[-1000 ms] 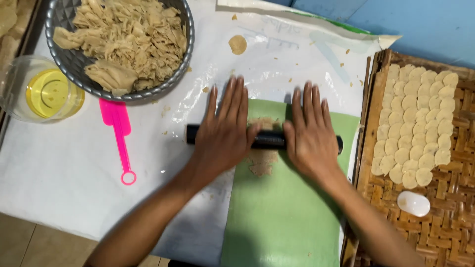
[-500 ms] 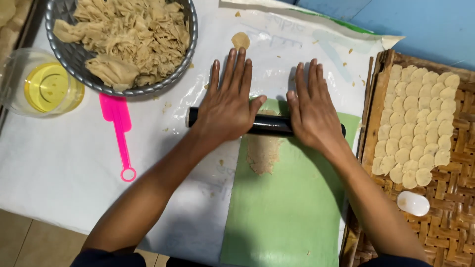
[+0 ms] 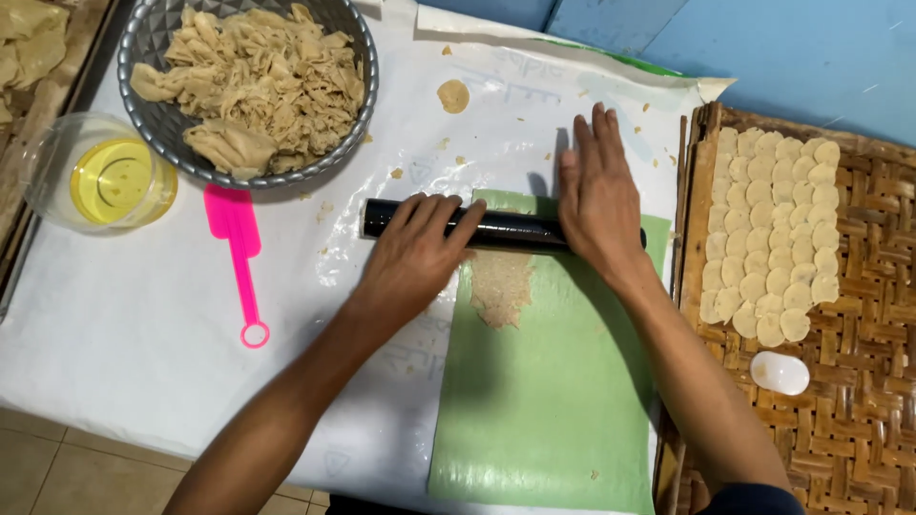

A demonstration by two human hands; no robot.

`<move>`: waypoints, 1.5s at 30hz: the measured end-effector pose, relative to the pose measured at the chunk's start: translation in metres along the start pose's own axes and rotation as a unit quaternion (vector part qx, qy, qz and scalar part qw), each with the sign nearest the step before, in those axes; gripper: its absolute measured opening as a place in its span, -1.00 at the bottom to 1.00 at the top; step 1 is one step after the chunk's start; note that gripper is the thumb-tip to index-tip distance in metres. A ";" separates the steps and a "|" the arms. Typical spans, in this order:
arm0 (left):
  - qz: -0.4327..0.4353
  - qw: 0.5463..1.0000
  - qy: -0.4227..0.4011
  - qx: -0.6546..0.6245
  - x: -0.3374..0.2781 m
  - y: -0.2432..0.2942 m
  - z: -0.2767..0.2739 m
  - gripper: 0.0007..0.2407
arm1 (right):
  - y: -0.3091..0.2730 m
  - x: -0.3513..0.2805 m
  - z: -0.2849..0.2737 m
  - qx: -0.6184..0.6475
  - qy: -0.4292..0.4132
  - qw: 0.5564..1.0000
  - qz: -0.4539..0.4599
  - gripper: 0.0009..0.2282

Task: Preparing thin dough circles by peeling them from a template and flattening them with a rolling tool.

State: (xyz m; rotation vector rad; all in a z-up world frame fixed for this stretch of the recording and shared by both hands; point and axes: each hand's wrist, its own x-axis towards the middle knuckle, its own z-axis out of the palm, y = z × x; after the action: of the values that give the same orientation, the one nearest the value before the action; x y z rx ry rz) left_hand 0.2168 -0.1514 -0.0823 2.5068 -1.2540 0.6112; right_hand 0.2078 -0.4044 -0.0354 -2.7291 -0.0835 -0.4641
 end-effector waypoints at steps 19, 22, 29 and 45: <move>-0.118 0.990 -0.024 -0.076 0.027 0.027 -0.036 -0.45 | -0.008 -0.052 -0.005 -0.106 -0.107 0.985 -0.084 -0.42; -0.130 0.990 -0.011 -0.056 0.052 0.001 -0.015 -0.48 | -0.002 -0.015 -0.006 -0.098 -0.163 0.979 -0.074 -0.50; -0.120 0.991 -0.006 -0.051 0.045 0.005 -0.015 -0.39 | -0.013 -0.029 -0.007 -0.055 -0.148 0.987 -0.033 -0.44; -0.112 0.992 -0.010 -0.058 0.054 -0.014 0.002 -0.37 | -0.009 -0.001 -0.004 -0.053 -0.151 0.987 0.012 -0.47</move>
State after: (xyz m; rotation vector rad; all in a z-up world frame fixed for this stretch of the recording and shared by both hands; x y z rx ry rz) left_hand 0.2579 -0.1815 -0.0584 2.5135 -0.9648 0.4476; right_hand 0.2042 -0.3976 -0.0296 -2.8810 -0.1058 -0.0447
